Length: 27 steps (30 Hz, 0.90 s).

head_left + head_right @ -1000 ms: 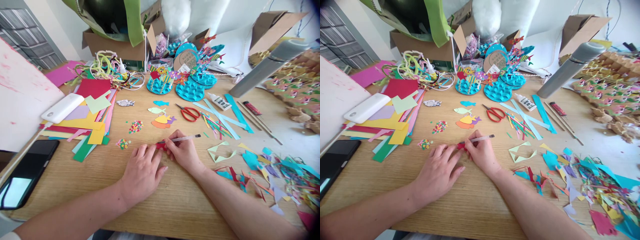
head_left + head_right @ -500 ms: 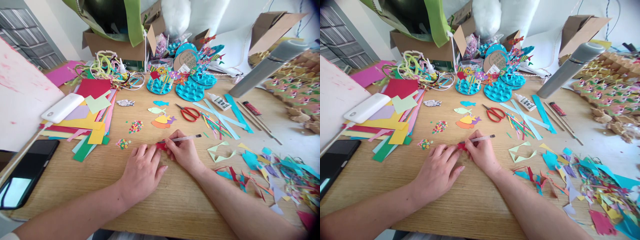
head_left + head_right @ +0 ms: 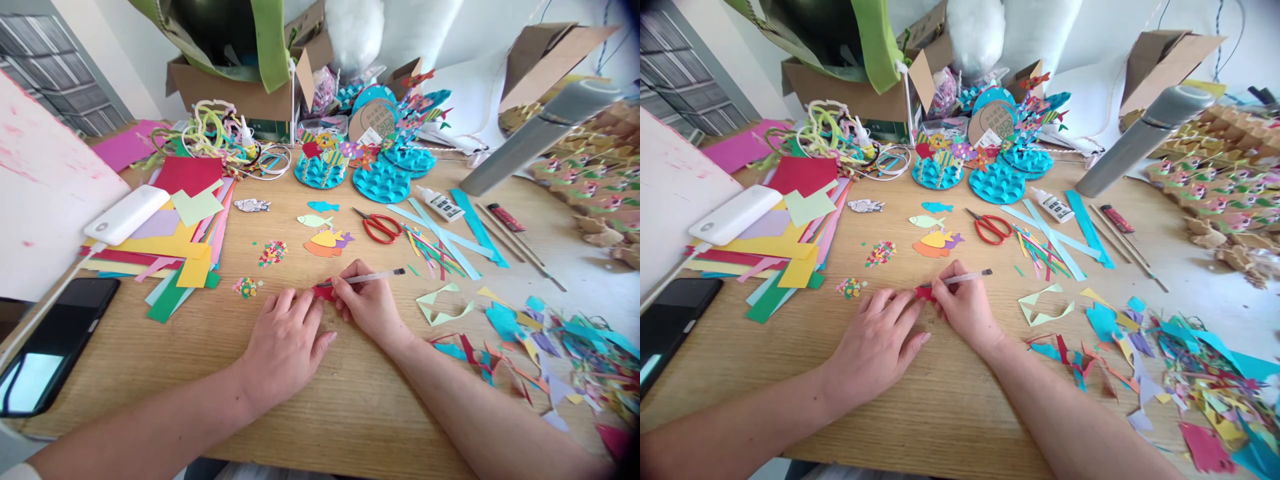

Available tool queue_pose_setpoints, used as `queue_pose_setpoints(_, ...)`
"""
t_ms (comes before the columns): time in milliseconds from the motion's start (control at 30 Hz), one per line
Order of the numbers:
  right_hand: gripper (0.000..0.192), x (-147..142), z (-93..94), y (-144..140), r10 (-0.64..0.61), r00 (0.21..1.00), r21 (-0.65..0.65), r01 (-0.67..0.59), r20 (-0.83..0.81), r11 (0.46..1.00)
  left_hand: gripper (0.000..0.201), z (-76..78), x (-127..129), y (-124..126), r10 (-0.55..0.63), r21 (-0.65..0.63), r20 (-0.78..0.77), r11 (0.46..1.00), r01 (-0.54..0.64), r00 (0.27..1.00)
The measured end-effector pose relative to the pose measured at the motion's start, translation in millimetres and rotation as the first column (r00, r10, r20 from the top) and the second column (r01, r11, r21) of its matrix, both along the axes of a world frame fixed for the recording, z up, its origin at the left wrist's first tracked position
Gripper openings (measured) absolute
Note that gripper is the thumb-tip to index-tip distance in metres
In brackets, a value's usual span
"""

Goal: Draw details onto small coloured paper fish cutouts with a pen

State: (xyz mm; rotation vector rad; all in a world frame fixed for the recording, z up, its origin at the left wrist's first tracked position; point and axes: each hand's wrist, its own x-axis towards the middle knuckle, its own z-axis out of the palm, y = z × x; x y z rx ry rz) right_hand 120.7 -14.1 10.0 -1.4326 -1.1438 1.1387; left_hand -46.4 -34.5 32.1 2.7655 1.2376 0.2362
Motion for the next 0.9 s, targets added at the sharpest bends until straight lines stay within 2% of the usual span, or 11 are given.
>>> queue_pose_setpoints(900, 0.023, -0.3, 1.7, -0.4, -0.018, 1.000, -0.007, 0.018, 0.013, 1.000, 0.041, 1.2, -0.3, -0.3, -0.006, -0.016, -0.010, 1.000, 0.006, 1.000)
